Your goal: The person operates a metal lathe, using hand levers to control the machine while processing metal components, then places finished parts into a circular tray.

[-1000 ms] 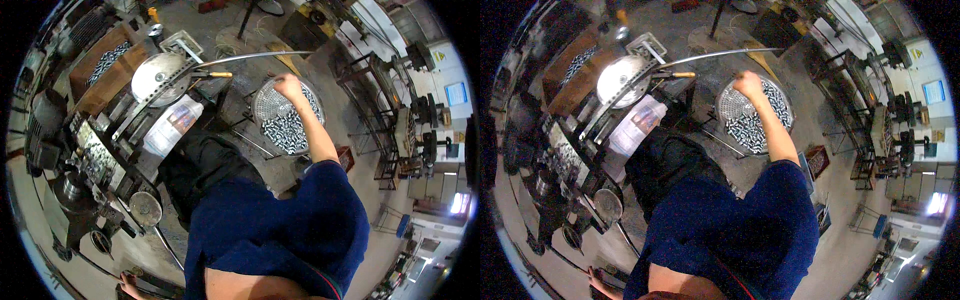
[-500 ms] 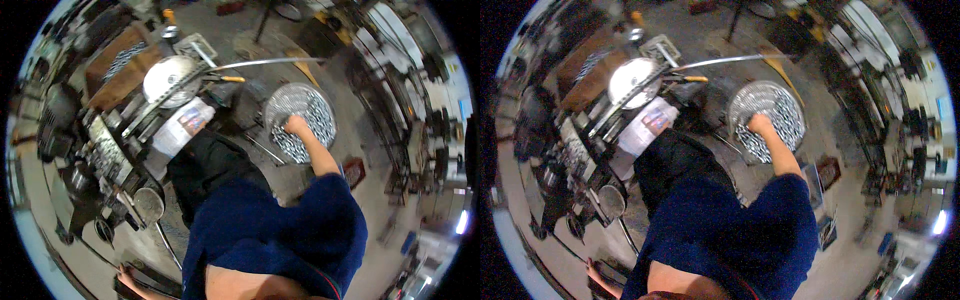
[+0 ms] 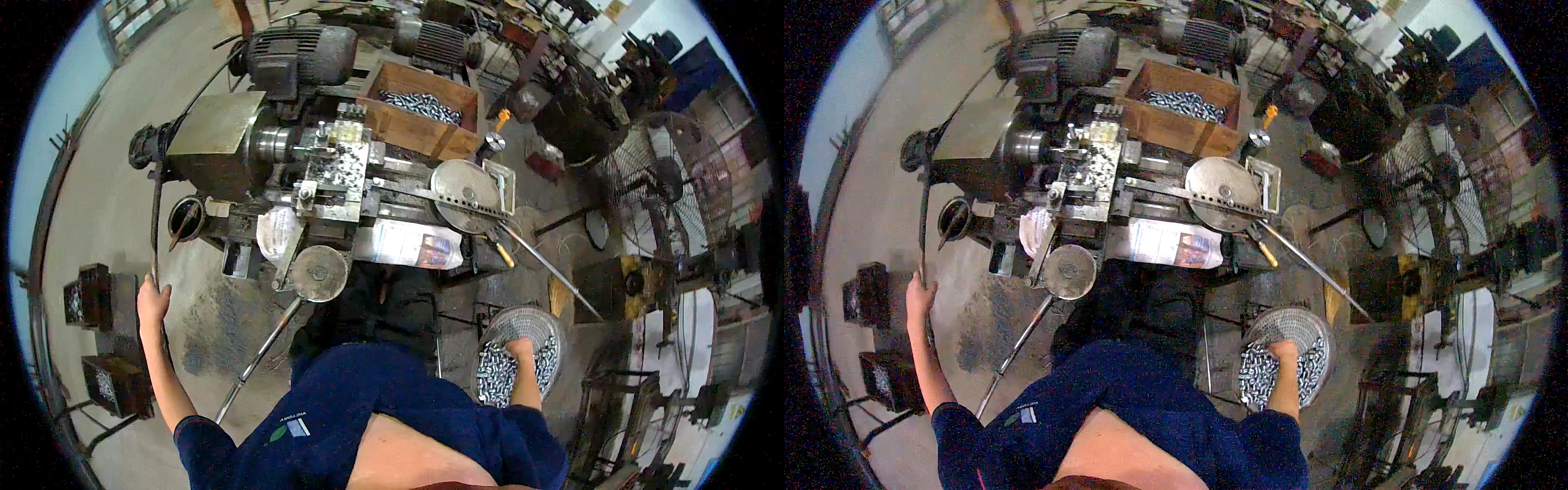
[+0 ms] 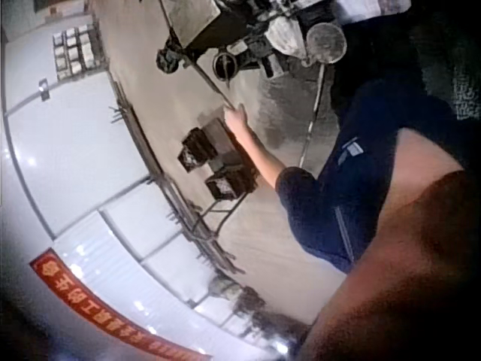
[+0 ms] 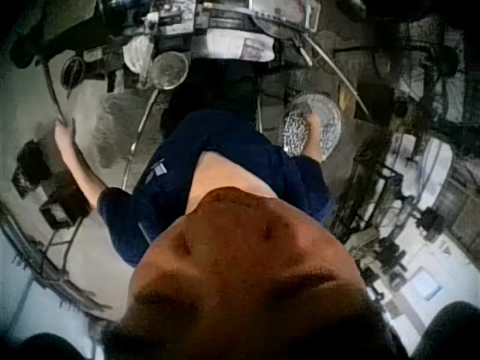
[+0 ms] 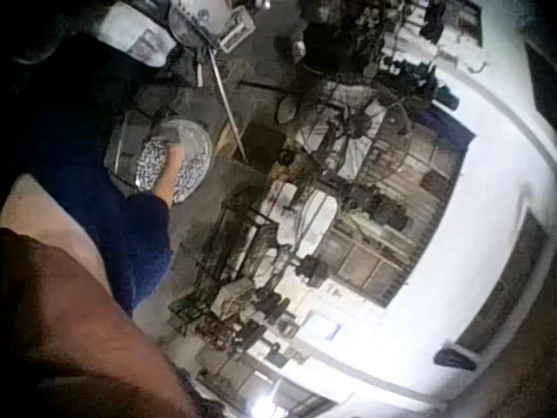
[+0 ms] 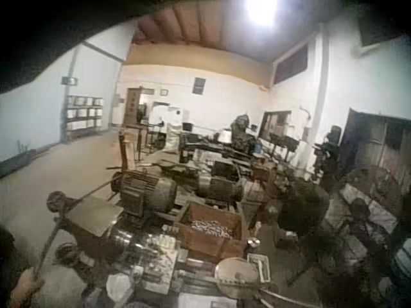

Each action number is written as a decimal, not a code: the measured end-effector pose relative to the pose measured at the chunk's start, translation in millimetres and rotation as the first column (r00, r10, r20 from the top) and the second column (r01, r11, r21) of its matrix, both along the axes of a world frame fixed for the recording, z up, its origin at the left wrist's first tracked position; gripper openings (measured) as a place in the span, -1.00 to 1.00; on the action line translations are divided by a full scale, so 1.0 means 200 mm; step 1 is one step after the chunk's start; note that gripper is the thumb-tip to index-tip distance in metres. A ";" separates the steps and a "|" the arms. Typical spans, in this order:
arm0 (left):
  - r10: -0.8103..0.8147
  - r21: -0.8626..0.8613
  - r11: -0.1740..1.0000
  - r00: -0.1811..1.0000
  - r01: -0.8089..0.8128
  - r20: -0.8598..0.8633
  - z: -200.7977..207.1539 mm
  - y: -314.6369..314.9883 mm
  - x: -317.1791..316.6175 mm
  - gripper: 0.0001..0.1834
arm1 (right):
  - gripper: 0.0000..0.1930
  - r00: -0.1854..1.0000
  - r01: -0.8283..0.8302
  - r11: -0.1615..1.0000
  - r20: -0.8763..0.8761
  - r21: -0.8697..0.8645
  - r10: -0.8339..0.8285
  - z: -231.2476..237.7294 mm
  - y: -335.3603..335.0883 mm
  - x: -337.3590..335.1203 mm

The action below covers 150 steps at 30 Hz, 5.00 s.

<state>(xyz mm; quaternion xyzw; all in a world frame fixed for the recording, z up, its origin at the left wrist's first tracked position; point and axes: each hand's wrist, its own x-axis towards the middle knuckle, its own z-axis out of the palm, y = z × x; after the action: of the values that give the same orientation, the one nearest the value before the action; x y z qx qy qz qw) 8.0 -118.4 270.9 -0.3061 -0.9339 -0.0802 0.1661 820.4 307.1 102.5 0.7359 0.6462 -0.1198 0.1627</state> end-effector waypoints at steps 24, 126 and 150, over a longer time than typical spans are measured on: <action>-0.821 0.825 0.563 -0.086 0.045 0.565 0.45 1.19 0.96 -0.64 | -0.66 -0.384 -0.408 0.331 -0.489 0.851 0.783 1.40 -0.44 -2.39; -0.099 -0.359 0.892 0.893 0.276 0.438 -0.81 0.62 -0.11 -0.61 | -0.66 0.992 -0.125 0.966 0.040 0.225 0.119 0.61 -0.02 -0.68; -0.045 -0.118 0.976 0.693 0.185 0.720 -0.83 0.43 -0.16 -0.56 | -0.44 0.712 -0.292 0.592 -0.243 0.751 0.659 0.89 0.48 -1.34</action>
<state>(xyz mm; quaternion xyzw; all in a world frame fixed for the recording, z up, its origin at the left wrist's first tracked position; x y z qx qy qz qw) -24.6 -32.4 103.9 -0.3230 -0.9073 -0.1175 -0.2422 552.1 402.8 280.8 0.4756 0.8413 -0.0174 -0.2563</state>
